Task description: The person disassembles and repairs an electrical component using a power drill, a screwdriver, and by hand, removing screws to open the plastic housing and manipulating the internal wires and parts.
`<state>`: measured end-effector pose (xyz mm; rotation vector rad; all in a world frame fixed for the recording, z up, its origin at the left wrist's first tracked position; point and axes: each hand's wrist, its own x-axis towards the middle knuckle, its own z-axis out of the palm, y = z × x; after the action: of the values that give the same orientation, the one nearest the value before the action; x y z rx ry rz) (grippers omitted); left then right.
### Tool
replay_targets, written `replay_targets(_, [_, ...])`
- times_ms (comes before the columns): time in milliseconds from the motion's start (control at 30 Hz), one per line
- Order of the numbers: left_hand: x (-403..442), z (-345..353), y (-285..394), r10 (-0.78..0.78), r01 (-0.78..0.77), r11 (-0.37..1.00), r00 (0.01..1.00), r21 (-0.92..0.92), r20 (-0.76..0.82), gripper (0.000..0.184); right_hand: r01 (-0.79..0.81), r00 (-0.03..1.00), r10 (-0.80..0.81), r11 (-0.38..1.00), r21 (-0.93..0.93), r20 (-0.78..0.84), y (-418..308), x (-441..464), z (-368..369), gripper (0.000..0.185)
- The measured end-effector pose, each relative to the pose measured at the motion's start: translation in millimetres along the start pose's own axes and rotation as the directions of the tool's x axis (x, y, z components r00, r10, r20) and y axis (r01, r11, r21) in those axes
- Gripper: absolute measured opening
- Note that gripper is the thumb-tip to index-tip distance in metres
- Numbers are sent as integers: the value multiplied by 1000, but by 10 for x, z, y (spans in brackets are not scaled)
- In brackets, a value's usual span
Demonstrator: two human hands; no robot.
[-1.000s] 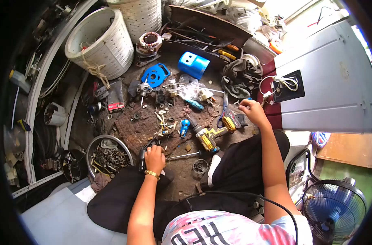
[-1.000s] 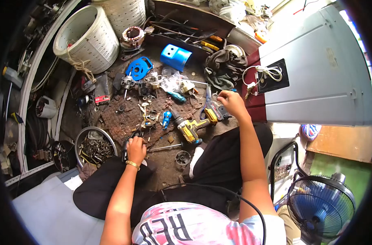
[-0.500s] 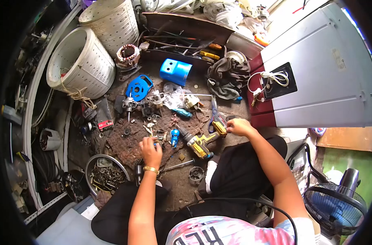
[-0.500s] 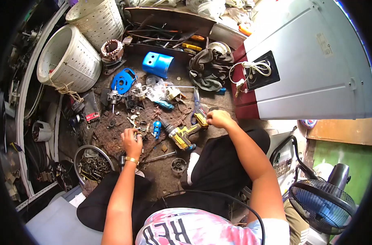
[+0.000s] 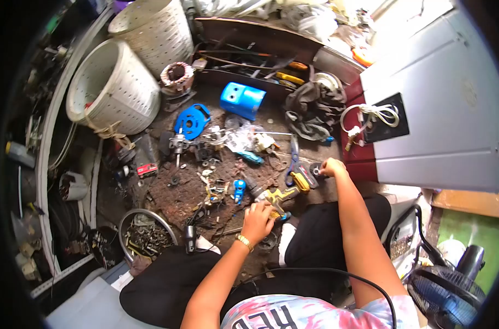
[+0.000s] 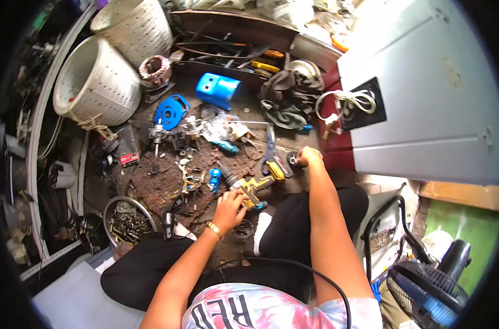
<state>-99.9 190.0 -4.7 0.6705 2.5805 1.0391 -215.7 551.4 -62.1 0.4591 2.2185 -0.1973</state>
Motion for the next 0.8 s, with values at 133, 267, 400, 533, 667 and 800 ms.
replay_targets(133, [-481, -302, -153, -134, 131, 986, 990, -99, -31, 27, 129, 976, -162, 968, -213, -146, -175, 75, 274, 26])
replay_targets(267, [-800, -457, -318, -203, 180, 962, 974, -206, -101, 25, 172, 954, -206, 971, -168, -216, -306, 21, 283, 18])
replay_targets(400, [-907, -547, -321, -314, 228, 884, 936, -409, -158, 26, 145, 939, -184, 978, -153, -290, -372, -109, 98, 14])
replay_targets(533, [-921, -568, -222, -485, 290, 673, 868, -680, -110, 26, 352, 693, -384, 919, -179, -610, -600, -533, -325, 8])
replay_targets(667, [-824, -801, 56, -341, 316, -253, 856, -914, 390, 63, 746, 223, -727, 556, -367, -649, -1527, -1823, -583, 5])
replay_targets(800, [-854, -1311, 334, -17, 313, -598, 915, -738, 402, 81, 906, -169, -897, 22, -422, -408, -2010, -2674, -74, 11])
